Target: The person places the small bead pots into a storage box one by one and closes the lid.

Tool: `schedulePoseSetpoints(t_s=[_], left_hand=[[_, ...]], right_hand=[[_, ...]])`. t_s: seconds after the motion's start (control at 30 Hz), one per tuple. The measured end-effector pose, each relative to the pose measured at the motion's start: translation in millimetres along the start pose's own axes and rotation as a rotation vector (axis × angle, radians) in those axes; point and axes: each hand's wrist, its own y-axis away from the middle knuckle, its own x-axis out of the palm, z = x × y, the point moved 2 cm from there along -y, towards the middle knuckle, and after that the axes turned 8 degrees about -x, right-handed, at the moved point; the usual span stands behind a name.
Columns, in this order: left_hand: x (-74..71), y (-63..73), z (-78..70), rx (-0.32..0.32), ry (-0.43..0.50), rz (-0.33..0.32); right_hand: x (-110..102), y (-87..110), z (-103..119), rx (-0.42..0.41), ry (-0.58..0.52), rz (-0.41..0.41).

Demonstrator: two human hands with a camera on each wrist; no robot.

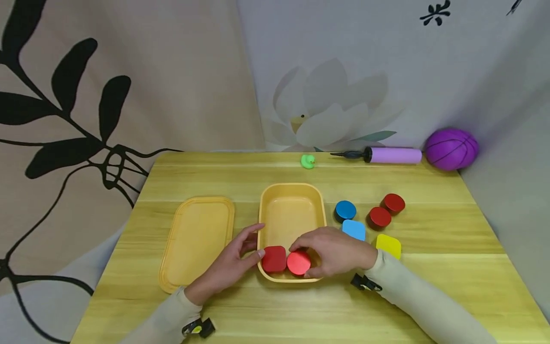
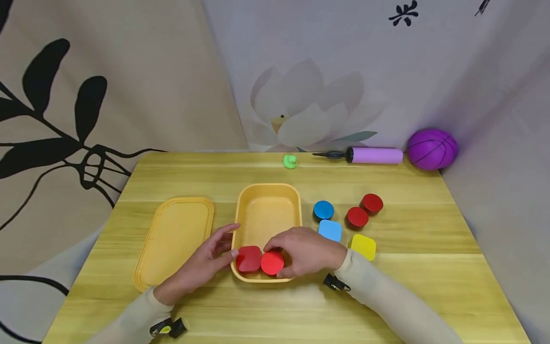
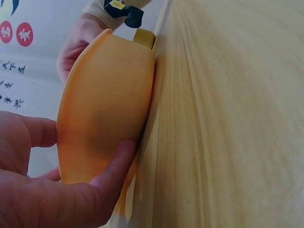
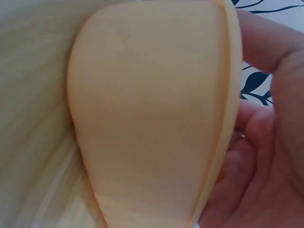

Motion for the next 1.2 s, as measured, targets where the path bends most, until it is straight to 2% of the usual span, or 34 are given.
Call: schedulePoseSetpoints(t_s=[0.2, 0.5, 0.73, 0.97, 1.2], left_hand=[[-0.7, 1.7, 0.1, 0.001, 0.011, 0.002], [-0.6, 1.6, 2.7, -0.001, 0.033, 0.008], [-0.7, 0.7, 1.4, 0.001, 0.037, 0.014], [0.9, 0.6, 0.0, -0.023, 0.038, 0.011], [0.0, 0.8, -0.3, -0.018, 0.031, 0.002]], right_hand=[[1, -4.9, -1, 0.011, 0.037, 0.051], [1, -7.1, 0, 0.036, 0.042, 0.075], [-4, -6.2, 2, 0.029, -0.018, 0.061], [-18, 3.6, 7, 0.010, -0.130, -0.044], [-28, 17.4, 6, -0.010, -0.093, -0.217]])
